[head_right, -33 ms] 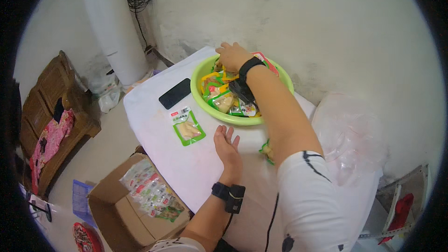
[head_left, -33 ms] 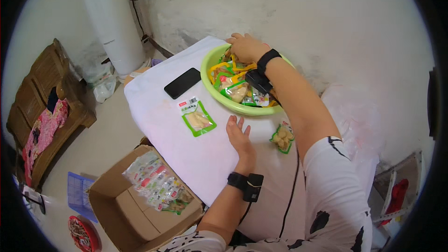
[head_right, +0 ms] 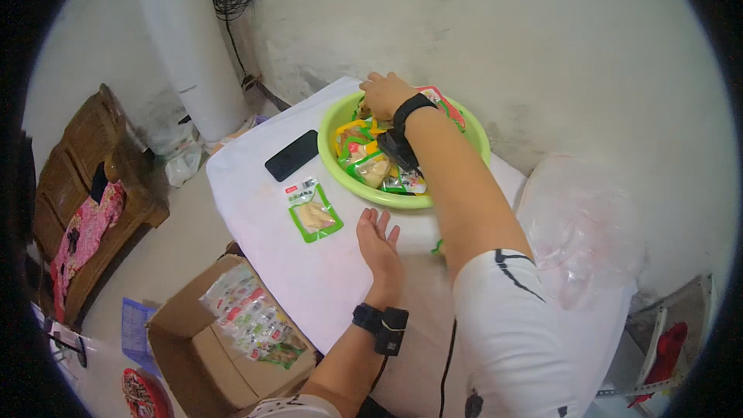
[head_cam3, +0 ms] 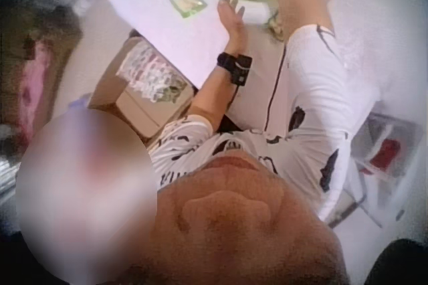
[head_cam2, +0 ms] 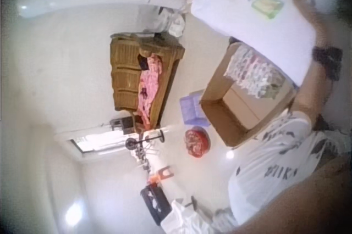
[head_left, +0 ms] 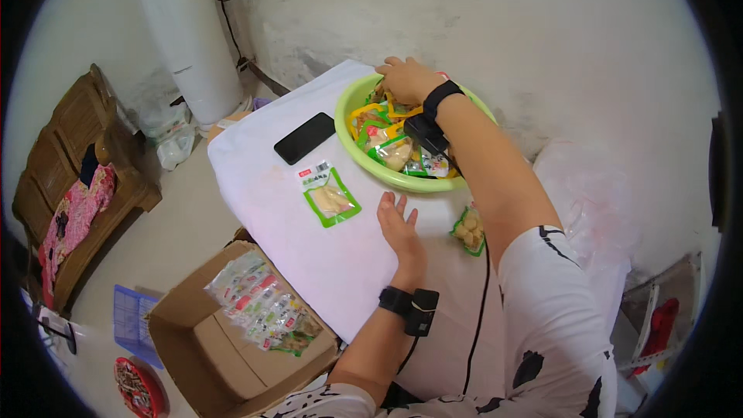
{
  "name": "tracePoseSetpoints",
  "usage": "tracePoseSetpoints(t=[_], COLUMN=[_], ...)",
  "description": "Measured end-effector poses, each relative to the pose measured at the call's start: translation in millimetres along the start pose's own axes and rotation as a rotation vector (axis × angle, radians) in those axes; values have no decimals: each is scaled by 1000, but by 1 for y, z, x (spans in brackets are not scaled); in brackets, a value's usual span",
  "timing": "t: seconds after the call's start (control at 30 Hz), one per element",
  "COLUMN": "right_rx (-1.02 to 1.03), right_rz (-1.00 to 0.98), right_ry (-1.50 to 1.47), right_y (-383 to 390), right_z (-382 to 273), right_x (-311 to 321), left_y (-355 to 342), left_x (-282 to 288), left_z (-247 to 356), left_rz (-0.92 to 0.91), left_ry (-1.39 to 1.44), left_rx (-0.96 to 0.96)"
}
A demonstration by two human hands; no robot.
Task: The person places snacks into a plastic bag, seals the bag by hand, and then repeats the process with additional bags.
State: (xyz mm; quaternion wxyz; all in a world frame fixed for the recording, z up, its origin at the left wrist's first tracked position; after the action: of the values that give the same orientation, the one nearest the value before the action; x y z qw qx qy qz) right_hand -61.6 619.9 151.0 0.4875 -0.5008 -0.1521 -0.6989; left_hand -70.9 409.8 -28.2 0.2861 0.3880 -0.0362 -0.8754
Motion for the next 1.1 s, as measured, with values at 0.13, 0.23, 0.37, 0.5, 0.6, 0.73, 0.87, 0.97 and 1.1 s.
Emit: tracePoseSetpoints(t=[0.13, 0.23, 0.37, 0.5, 0.6, 0.73, 0.87, 0.97, 1.1], right_rx=[-287, -209, -394, -668, -740, -690, -501, -552, -154], right_rz=[-214, 17, 421, 402, 274, 276, 467, 470, 140], right_ry=[-130, -407, -736, -896, -1029, -827, -574, -587, -561], right_y=[-3, 0, 29, 83, 125, 191, 230, 252, 269], right_z=[27, 40, 42, 54, 30, -14, -85, -140, -203], right_x=[-46, -30, 62, 108, 140, 160, 162, 136, 100], left_y=[7, 9, 6, -2, -8, -15, -25, -22, -17], left_x=[-4, -6, -1, -2, 0, -1, 12, 12, 16], left_z=[3, 5, 11, -2, -1, -3, 23, 41, 59], left_rz=[-26, -24, -26, -18, -12, -67, -12, 20, 79], left_ry=[-9, 4, 25, 56, 70, 123, 79, 101, 102], left_rx=[24, 43, 27, 44, 76, 192, 147, 65, -28])
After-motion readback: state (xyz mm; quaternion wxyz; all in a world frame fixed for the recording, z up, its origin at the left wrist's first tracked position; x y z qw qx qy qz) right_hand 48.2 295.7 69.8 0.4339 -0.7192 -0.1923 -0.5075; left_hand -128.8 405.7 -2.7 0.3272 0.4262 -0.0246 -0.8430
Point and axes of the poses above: each hand's wrist, its own y-axis away from the middle knuckle, its own x-axis out of the back of the hand, z = x × y, the point moved 6 cm from there along -y, towards the middle knuckle, and after that the axes turned 6 degrees about z, right-handed, at the moved point
